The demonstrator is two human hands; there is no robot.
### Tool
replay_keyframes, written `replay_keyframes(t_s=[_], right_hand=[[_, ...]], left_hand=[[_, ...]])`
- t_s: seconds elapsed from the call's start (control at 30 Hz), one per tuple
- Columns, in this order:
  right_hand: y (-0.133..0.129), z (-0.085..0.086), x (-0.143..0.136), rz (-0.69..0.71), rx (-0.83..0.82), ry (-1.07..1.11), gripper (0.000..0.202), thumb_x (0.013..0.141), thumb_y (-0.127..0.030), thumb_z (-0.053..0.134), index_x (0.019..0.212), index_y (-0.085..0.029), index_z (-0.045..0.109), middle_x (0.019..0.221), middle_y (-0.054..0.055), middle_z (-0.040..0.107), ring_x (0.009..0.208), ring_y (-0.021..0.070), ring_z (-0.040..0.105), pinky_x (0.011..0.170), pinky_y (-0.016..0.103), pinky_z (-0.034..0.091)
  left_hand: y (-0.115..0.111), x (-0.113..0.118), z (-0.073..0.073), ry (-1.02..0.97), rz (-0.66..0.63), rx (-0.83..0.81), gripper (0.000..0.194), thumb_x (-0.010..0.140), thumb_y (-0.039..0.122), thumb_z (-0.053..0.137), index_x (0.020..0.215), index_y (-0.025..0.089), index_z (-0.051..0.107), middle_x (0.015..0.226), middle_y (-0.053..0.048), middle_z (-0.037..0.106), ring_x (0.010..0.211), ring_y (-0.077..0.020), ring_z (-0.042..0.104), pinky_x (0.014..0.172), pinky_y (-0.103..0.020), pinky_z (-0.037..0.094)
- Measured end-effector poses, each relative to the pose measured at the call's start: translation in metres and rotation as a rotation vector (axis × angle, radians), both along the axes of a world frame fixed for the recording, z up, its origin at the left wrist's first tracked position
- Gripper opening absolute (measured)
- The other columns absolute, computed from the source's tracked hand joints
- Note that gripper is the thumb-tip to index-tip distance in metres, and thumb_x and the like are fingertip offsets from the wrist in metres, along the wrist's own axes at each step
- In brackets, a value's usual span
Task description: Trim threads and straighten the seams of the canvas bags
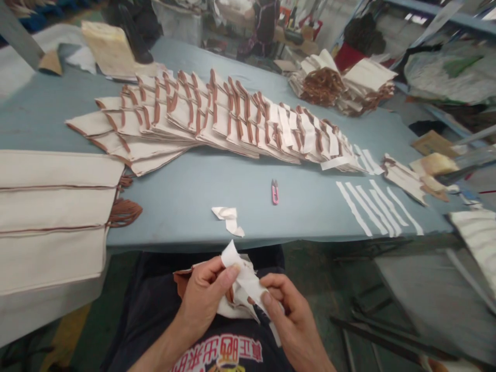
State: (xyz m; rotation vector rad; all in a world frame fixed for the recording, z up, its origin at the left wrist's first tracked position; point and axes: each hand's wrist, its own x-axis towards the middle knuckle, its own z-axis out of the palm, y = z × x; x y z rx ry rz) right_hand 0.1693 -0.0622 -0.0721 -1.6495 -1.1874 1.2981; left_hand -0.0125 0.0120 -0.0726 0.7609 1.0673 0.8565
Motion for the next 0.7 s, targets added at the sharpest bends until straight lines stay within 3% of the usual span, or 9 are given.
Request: replay_keyframes(t_s=[0.1,0.2,0.33,0.47,0.7], right_hand=[[-0.012,-0.011,-0.001,-0.063,-0.055,0.024,0.047,0.099,-0.059,0.061,0.126,-0.021,0.061,0.074,-0.001,0.067,0.066,0.0157,0.06,0.062,0.024,0.048],[-0.015,-0.012,-0.002,-0.001,-0.094,0.06,0.05,0.1,-0.06,0.059,0.128,-0.019,0.063,0.079,0.003,0.073,0.071,0.0183,0.066,0.067,0.027,0.05],[-0.009,-0.006,0.002,0.133,-0.145,0.03,0.045,0.101,-0.06,0.056,0.109,-0.018,0.07,0.075,0.004,0.074,0.072,0.0202,0.069,0.067,0.027,0.049],[-0.009,-0.012,0.016,0.131,-0.142,-0.048,0.046,0.1,-0.06,0.057,0.086,-0.018,0.069,0.067,0.002,0.066,0.061,0.0158,0.061,0.058,0.025,0.042],[-0.014,-0.035,0.054,0.131,-0.168,-0.28,0.039,0.098,-0.054,0.055,0.086,-0.019,0.069,0.06,-0.002,0.058,0.055,0.015,0.053,0.054,0.026,0.036]], left_hand=[[-0.005,-0.005,0.002,0.095,0.043,0.074,0.035,0.082,0.045,0.075,0.067,0.014,0.07,0.049,0.0,0.063,0.044,-0.0102,0.051,0.045,-0.018,0.038],[-0.006,-0.009,0.008,0.178,0.042,0.133,0.031,0.083,0.04,0.071,0.066,0.014,0.07,0.05,0.001,0.063,0.044,-0.0101,0.051,0.044,-0.017,0.039],[-0.005,-0.01,0.023,0.303,0.034,0.295,0.032,0.084,0.033,0.065,0.058,0.015,0.067,0.048,0.001,0.06,0.043,-0.0094,0.051,0.042,-0.015,0.039],[-0.005,-0.012,0.036,0.374,0.034,0.44,0.033,0.086,0.026,0.063,0.054,0.015,0.065,0.047,0.003,0.059,0.043,-0.0079,0.051,0.042,-0.013,0.041],[-0.009,-0.018,0.043,0.43,-0.027,0.51,0.031,0.089,0.021,0.061,0.059,0.016,0.068,0.052,0.003,0.062,0.046,-0.0076,0.054,0.044,-0.012,0.041]])
